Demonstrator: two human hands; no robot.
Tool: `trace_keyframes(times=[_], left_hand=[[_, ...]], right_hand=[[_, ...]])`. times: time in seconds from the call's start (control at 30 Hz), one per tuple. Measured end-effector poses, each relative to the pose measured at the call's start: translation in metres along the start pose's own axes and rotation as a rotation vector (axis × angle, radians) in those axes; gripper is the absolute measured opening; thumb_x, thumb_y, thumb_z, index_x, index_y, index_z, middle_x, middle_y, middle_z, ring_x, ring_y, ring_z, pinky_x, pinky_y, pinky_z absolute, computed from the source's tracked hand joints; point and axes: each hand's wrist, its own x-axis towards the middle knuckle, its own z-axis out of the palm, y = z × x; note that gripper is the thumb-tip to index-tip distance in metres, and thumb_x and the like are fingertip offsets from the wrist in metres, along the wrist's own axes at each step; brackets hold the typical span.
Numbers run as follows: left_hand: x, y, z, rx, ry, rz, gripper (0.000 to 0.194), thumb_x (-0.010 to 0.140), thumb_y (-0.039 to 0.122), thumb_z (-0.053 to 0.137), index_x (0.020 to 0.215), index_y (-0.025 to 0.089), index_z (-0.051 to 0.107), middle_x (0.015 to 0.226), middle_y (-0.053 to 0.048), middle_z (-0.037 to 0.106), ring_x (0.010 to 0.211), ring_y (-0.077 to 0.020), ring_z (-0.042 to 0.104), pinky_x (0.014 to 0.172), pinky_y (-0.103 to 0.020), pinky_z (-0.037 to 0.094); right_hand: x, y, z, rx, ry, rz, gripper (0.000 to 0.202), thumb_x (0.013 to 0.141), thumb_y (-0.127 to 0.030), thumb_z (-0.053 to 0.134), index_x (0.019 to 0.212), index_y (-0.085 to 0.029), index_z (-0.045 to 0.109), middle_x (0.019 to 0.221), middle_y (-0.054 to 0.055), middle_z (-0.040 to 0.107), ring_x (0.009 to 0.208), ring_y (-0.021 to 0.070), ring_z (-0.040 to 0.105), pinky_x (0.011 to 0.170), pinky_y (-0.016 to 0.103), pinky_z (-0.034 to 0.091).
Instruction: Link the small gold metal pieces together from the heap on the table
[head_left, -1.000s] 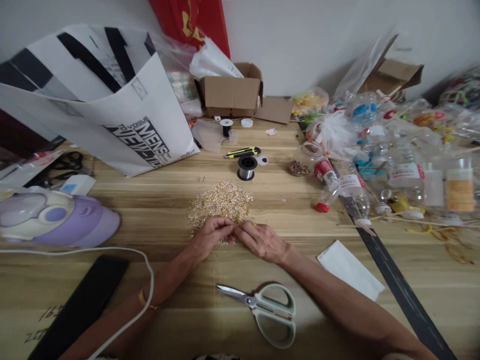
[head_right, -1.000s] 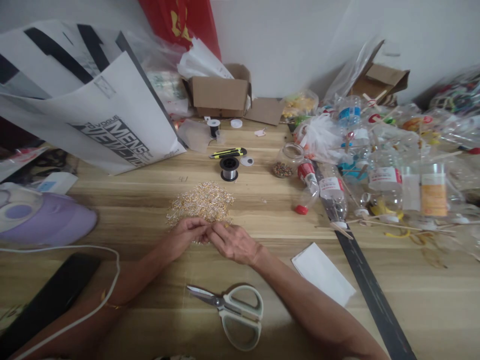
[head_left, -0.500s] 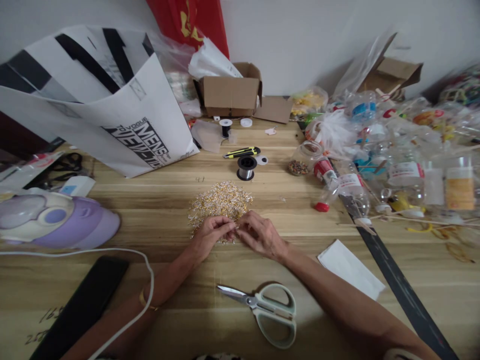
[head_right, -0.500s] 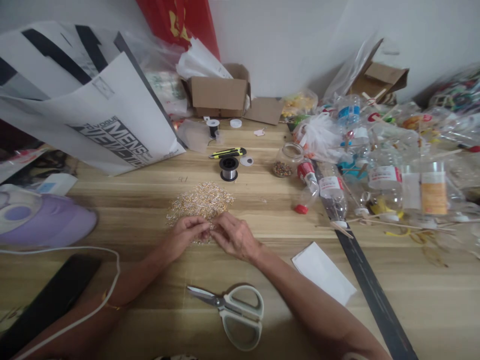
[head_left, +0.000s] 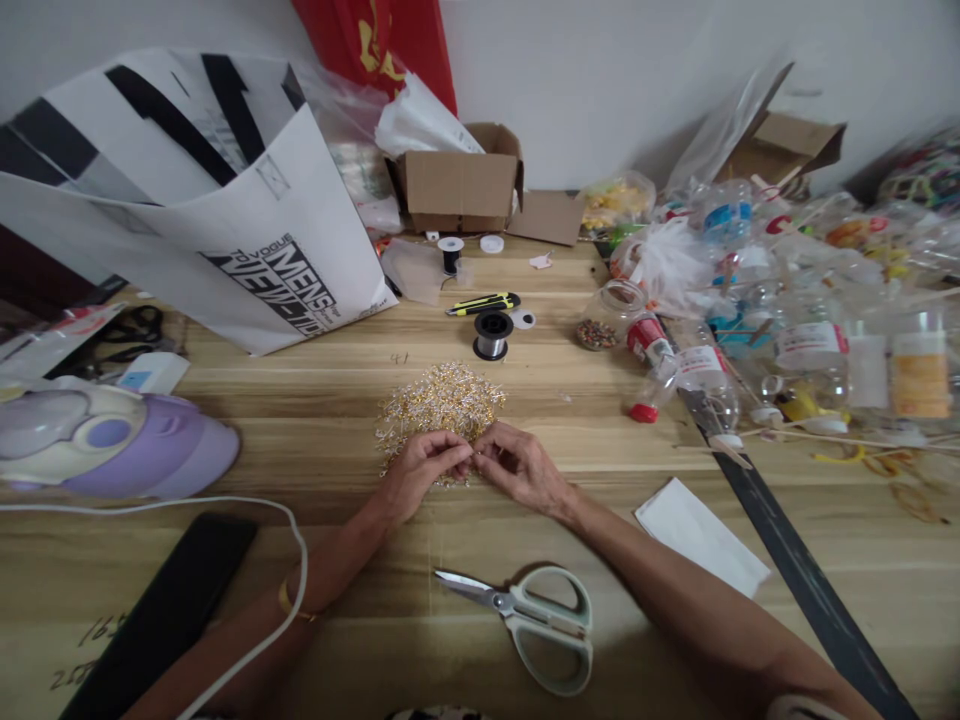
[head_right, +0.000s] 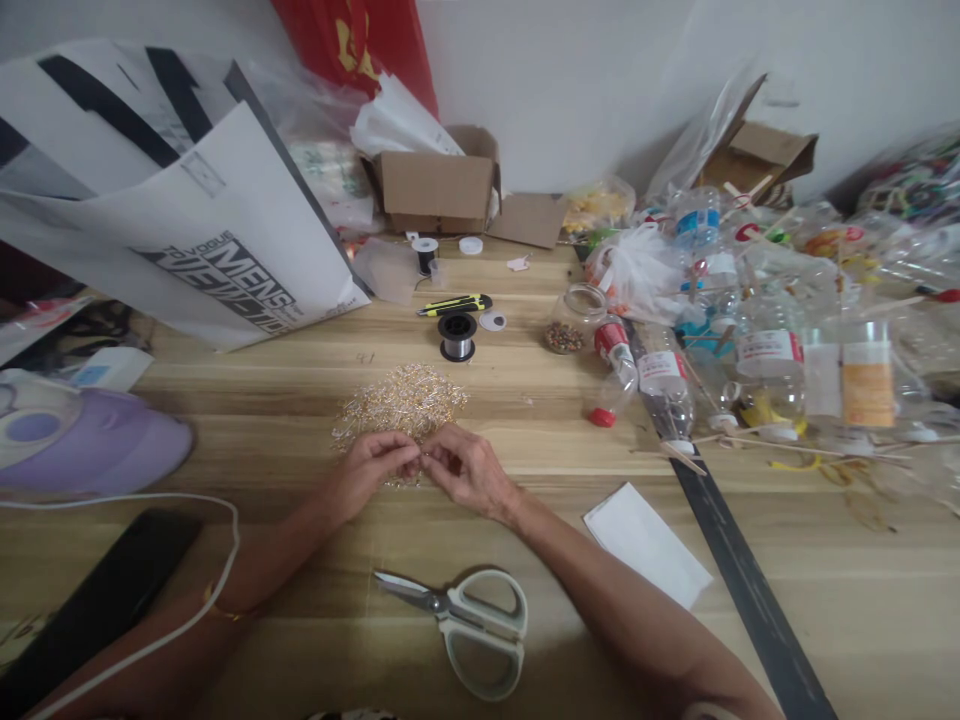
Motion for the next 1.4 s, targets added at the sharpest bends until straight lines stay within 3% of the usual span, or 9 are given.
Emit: trace_keyframes(times=[0.43, 0.8, 1.4], left_hand=[[-0.0003, 0.0048, 0.0002, 0.037, -0.015, -0.011, 0.024, 0.074, 0.035, 0.065, 0.068, 0.012, 0.061, 0.061, 0.0, 0.06, 0.057, -0.0094, 0.053, 0.059, -0.021, 0.044], [-0.001, 0.0022, 0.0024, 0.177, 0.045, 0.034, 0.022, 0.072, 0.034, 0.063, 0.07, 0.013, 0.061, 0.059, 0.001, 0.057, 0.056, -0.0103, 0.051, 0.056, -0.021, 0.041], [-0.0008, -0.0037, -0.0007, 0.286, 0.023, 0.109, 0.019, 0.078, 0.031, 0.059, 0.071, 0.014, 0.058, 0.062, 0.002, 0.054, 0.059, -0.01, 0.049, 0.056, -0.021, 0.039]], right_hand=[[0.0024, 0.0023, 0.0004, 0.378, -0.067, 0.242, 0.019, 0.086, -0.032, 0.054, 0.083, -0.014, 0.056, 0.067, -0.002, 0.051, 0.057, 0.0082, 0.041, 0.051, 0.02, 0.031], [0.0014, 0.0036, 0.0018, 0.313, -0.032, 0.196, 0.012, 0.083, -0.027, 0.058, 0.08, -0.015, 0.057, 0.068, -0.001, 0.05, 0.059, 0.0089, 0.044, 0.053, 0.02, 0.035], [0.0043, 0.003, -0.0021, 0.331, -0.036, 0.196, 0.012, 0.079, -0.026, 0.06, 0.074, -0.015, 0.06, 0.068, -0.001, 0.051, 0.061, 0.0096, 0.045, 0.056, 0.021, 0.036]])
